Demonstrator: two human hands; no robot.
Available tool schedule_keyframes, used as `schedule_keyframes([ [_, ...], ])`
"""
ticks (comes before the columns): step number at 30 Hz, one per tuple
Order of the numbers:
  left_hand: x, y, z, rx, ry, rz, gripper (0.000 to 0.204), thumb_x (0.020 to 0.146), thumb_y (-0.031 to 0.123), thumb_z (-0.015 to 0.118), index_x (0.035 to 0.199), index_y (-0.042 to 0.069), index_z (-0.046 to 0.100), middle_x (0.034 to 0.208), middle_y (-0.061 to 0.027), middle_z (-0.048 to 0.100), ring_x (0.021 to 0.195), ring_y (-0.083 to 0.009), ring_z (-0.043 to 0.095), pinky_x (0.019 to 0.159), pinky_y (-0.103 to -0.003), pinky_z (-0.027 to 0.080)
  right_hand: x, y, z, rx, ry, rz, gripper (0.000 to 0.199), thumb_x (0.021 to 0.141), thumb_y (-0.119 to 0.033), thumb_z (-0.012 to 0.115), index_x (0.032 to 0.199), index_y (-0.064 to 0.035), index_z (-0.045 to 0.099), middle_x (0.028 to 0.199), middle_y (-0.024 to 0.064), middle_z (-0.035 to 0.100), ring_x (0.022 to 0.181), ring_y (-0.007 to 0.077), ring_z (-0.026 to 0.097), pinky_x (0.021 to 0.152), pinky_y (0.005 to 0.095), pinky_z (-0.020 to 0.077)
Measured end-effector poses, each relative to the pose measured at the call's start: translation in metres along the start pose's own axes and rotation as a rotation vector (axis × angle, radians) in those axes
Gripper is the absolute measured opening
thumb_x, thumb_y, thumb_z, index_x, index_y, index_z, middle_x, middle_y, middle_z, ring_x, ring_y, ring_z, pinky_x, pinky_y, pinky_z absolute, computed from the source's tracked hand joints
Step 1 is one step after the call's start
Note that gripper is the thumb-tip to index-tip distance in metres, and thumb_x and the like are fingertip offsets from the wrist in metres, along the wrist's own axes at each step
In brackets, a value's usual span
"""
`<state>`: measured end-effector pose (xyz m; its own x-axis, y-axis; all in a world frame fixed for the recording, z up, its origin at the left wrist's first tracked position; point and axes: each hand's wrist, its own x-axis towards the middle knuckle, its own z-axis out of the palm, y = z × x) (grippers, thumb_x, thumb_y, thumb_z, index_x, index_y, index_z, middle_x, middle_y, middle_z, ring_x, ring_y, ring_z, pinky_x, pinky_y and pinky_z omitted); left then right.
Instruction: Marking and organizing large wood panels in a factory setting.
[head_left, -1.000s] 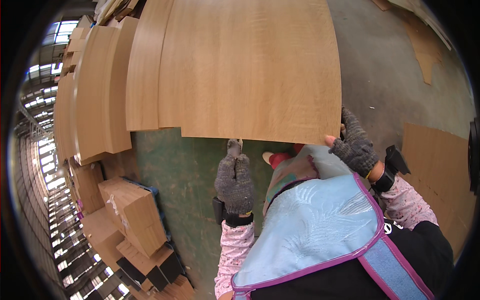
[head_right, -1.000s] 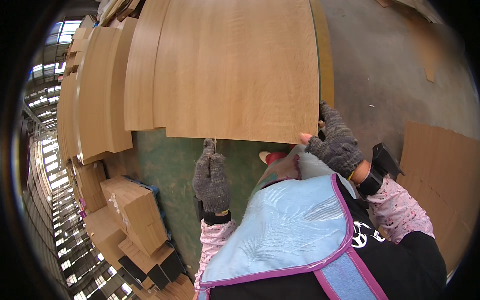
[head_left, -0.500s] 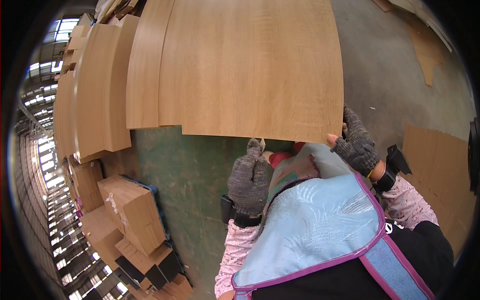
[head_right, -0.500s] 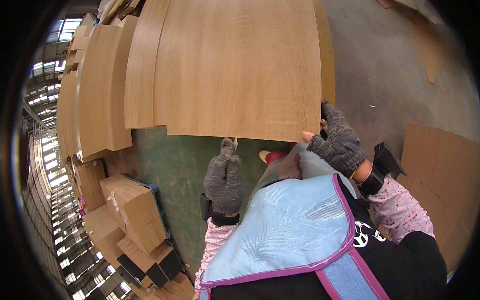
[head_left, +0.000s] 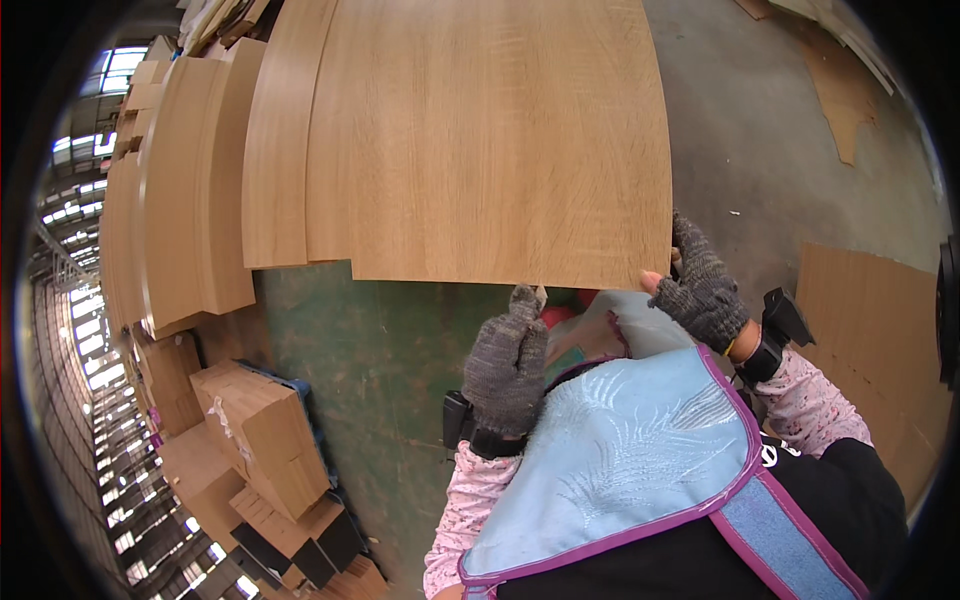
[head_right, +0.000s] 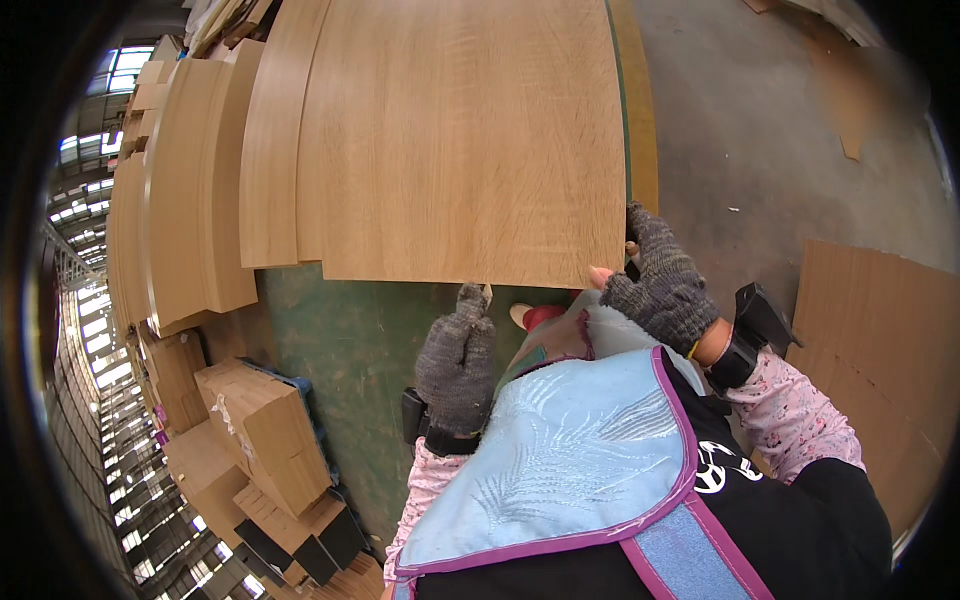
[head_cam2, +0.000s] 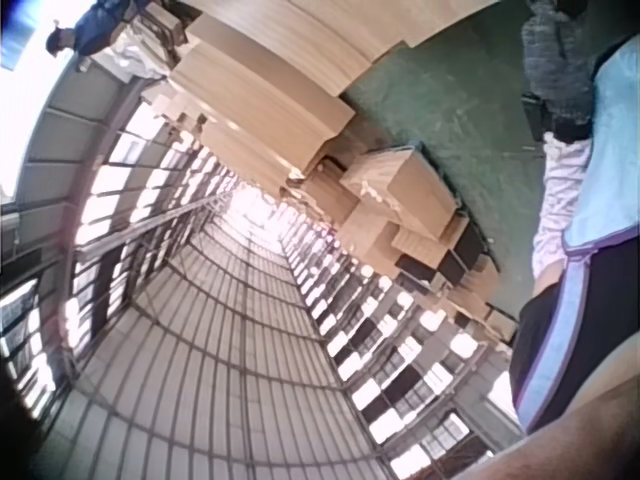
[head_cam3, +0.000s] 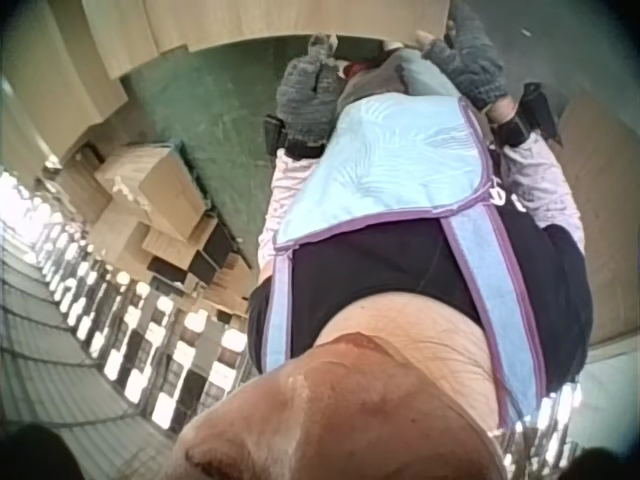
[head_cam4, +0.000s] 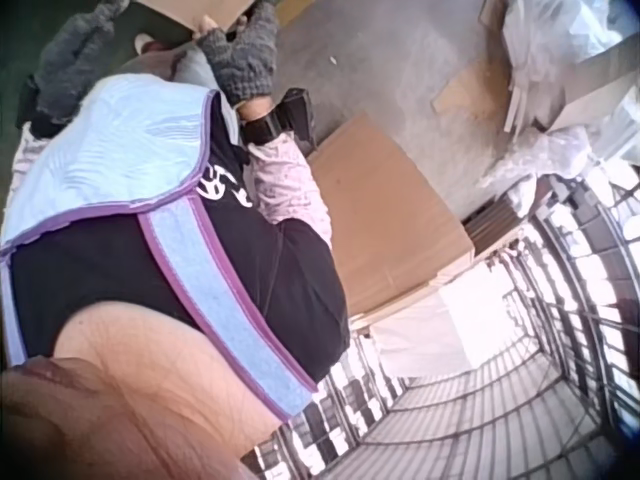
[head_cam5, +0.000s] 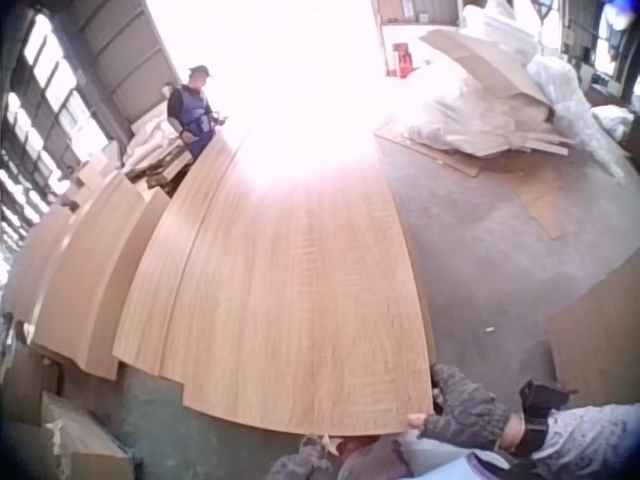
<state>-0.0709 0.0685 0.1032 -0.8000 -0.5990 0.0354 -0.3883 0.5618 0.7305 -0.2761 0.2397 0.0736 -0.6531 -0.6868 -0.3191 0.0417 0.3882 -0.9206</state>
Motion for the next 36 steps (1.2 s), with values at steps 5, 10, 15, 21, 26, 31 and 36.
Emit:
schedule_keyframes([
  [5,0.0,-0.003,0.004,0.048,-0.075,0.148,0.026,0.089,0.001,0.063,0.115,-0.001,0.066,0.11,-0.02,0.068,0.093,-0.0293,0.067,0.08,-0.035,0.053,0.001,0.008,0.003,0.022,0.011,-0.029,0.079,0.083,-0.031,0.075,0.143,0.003,0.036,0.132,0.0238,0.049,0.122,0.0332,0.053,0.102,0.0435,0.0439],
  [10,0.006,0.004,-0.002,-0.001,0.041,0.082,0.025,0.088,0.001,0.065,0.113,0.0,0.066,0.109,-0.0188,0.068,0.092,-0.0293,0.067,0.079,-0.036,0.053,0.0,0.003,0.001,-0.027,-0.002,0.044,0.08,0.082,-0.032,0.075,0.143,0.0026,0.036,0.133,0.0237,0.048,0.122,0.0338,0.053,0.103,0.0435,0.0439],
  [15,0.002,-0.002,0.005,-0.043,-0.009,0.141,0.028,0.087,0.0,0.065,0.116,0.0,0.066,0.108,-0.018,0.069,0.092,-0.0281,0.067,0.079,-0.036,0.053,0.0,0.001,0.003,0.01,-0.005,0.034,0.081,0.082,-0.034,0.075,0.143,0.0021,0.036,0.133,0.0241,0.048,0.122,0.0338,0.053,0.102,0.0437,0.0447],
  [21,-0.001,0.002,0.002,-0.078,-0.002,0.067,0.03,0.088,0.001,0.066,0.117,0.0,0.066,0.107,-0.0173,0.069,0.092,-0.0265,0.067,0.08,-0.035,0.053,0.002,-0.002,0.001,-0.007,-0.029,0.07,0.081,0.082,-0.033,0.075,0.143,0.0023,0.036,0.133,0.024,0.048,0.123,0.0336,0.052,0.103,0.0438,0.0434],
  [26,0.004,0.0,0.005,-0.035,0.048,0.003,0.028,0.087,0.002,0.066,0.116,0.001,0.066,0.107,-0.0166,0.07,0.092,-0.0263,0.068,0.08,-0.035,0.053,-0.001,0.003,0.002,-0.002,-0.006,0.036,0.081,0.082,-0.033,0.075,0.143,0.0024,0.036,0.132,0.0239,0.048,0.123,0.0339,0.051,0.104,0.0447,0.043],
  [31,0.0,0.011,0.01,-0.06,-0.074,0.045,0.024,0.087,0.001,0.066,0.111,0.001,0.067,0.106,-0.0163,0.07,0.091,-0.0275,0.068,0.08,-0.036,0.053,0.002,0.0,0.002,0.02,-0.015,0.035,0.082,0.082,-0.034,0.076,0.143,0.0031,0.036,0.131,0.0241,0.048,0.123,0.0339,0.051,0.103,0.0445,0.0432],
  [36,0.002,-0.005,0.006,-0.073,0.07,0.109,0.025,0.089,0.001,0.064,0.114,-0.001,0.066,0.107,-0.0168,0.069,0.094,-0.0266,0.067,0.083,-0.035,0.052,0.0,0.007,0.002,-0.001,-0.013,0.045,0.083,0.082,-0.035,0.075,0.144,0.002,0.034,0.133,0.0239,0.047,0.124,0.0344,0.051,0.103,0.0444,0.0433],
])
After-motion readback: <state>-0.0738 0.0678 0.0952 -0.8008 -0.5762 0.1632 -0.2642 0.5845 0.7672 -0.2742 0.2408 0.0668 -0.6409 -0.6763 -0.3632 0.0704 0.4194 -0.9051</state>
